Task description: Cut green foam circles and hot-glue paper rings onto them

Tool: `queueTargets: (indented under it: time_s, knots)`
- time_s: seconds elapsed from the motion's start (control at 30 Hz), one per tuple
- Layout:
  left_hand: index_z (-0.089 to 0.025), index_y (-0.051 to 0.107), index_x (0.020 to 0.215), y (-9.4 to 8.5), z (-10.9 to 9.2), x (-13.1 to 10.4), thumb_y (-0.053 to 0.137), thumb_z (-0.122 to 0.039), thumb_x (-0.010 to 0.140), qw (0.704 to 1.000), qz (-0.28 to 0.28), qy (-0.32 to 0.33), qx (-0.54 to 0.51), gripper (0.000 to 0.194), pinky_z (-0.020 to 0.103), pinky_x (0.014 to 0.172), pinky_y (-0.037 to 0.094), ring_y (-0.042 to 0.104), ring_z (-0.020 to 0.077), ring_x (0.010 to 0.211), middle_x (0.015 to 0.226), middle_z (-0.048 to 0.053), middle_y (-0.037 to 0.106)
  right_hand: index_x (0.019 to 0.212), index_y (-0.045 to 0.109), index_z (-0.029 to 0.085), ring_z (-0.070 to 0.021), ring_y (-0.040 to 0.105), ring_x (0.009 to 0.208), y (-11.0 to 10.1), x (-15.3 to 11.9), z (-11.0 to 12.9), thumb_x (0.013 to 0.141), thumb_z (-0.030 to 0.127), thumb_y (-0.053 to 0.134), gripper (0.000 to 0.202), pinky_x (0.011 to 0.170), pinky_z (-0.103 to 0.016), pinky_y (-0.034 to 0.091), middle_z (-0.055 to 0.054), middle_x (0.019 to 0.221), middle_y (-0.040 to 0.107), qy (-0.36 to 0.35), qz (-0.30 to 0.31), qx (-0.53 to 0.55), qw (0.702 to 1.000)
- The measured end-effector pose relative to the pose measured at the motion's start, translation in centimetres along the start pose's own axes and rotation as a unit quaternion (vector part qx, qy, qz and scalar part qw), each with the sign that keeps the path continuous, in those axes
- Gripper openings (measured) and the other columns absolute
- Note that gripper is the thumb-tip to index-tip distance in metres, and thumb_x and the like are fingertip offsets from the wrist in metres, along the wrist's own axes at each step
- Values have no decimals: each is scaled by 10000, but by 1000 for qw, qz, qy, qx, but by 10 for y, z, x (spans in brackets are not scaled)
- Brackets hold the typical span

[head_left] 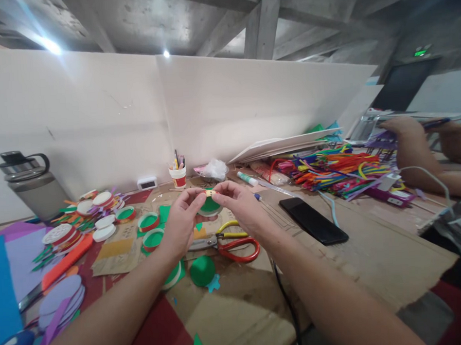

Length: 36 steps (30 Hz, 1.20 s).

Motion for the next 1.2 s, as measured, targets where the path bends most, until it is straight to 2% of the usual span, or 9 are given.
queueTargets:
  time_s: [0.13, 0.27, 0.43, 0.53, 0.7, 0.87, 1.0, 1.1, 1.2]
  knots:
    - [-186, 622, 903, 0, 0, 0, 717, -403, 722, 999, -17, -15, 25, 298, 289, 554, 551, 599, 156, 726, 870, 13, 596, 748, 619, 173, -96, 506, 651, 0, -1, -1, 609, 355, 787, 284, 656, -259, 392, 35, 708, 584, 29, -9, 25, 999]
    - [-179, 637, 857, -2, 2, 2, 733, -464, 677, 996, -42, -49, 60, 351, 268, 515, 526, 586, 152, 706, 844, 18, 607, 703, 614, 174, -101, 514, 646, -2, -1, -3, 577, 375, 799, 301, 641, -265, 399, 32, 689, 589, 93, -11, 49, 994]
    - [-172, 654, 802, -6, 5, 7, 762, -496, 622, 988, -61, -104, 92, 386, 194, 410, 375, 530, 113, 595, 727, 9, 601, 697, 624, 184, -137, 551, 701, -8, 0, -9, 574, 386, 796, 293, 655, -291, 422, 13, 725, 620, 176, -5, 65, 982]
    - [-172, 657, 776, -5, 7, 9, 776, -495, 600, 988, -61, -128, 68, 387, 193, 408, 305, 500, 94, 546, 683, 3, 601, 722, 643, 191, -143, 558, 700, -10, 0, -11, 597, 360, 781, 251, 650, -293, 428, 9, 726, 633, 198, -4, 71, 978]
    - [-170, 644, 729, -3, 11, 9, 821, -423, 546, 983, -93, -155, 16, 359, 199, 425, 268, 491, 84, 523, 647, -7, 597, 718, 646, 191, -132, 550, 653, -9, 0, -11, 639, 331, 760, 196, 639, -290, 434, 9, 698, 638, 211, -4, 79, 974]
    - [-175, 663, 770, -2, 16, 8, 826, -395, 553, 984, -80, -155, -34, 349, 215, 513, 384, 560, 110, 634, 756, 14, 658, 716, 648, 192, -134, 551, 674, -9, 2, -14, 636, 300, 754, 170, 637, -281, 433, 13, 695, 631, 206, -22, 85, 975]
    - [-173, 674, 793, -6, 23, 6, 805, -385, 598, 989, -75, -122, -45, 316, 232, 602, 436, 588, 129, 724, 816, 22, 676, 716, 635, 191, -141, 548, 692, -5, 1, -25, 600, 338, 772, 232, 644, -282, 434, 12, 720, 630, 183, -20, 94, 978]
    - [-167, 678, 793, -12, 26, 4, 783, -367, 640, 995, -68, -60, -52, 273, 237, 648, 447, 583, 118, 727, 818, 15, 669, 713, 600, 198, -124, 525, 666, 2, -1, -33, 600, 378, 778, 277, 649, -273, 422, 30, 709, 596, 121, -22, 91, 988]
    - [-173, 692, 810, -17, 27, 4, 781, -328, 651, 997, -52, 6, -56, 240, 247, 733, 454, 595, 119, 763, 830, 10, 676, 755, 588, 209, -114, 505, 668, 7, -5, -35, 668, 391, 744, 255, 672, -268, 412, 38, 720, 564, 18, -20, 23, 999]
Point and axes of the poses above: each hand's wrist, its own x-axis towards the middle knuckle, its own y-axis out of the palm, z = x × y, the point moved 1 cm from there along x, towards the middle knuckle
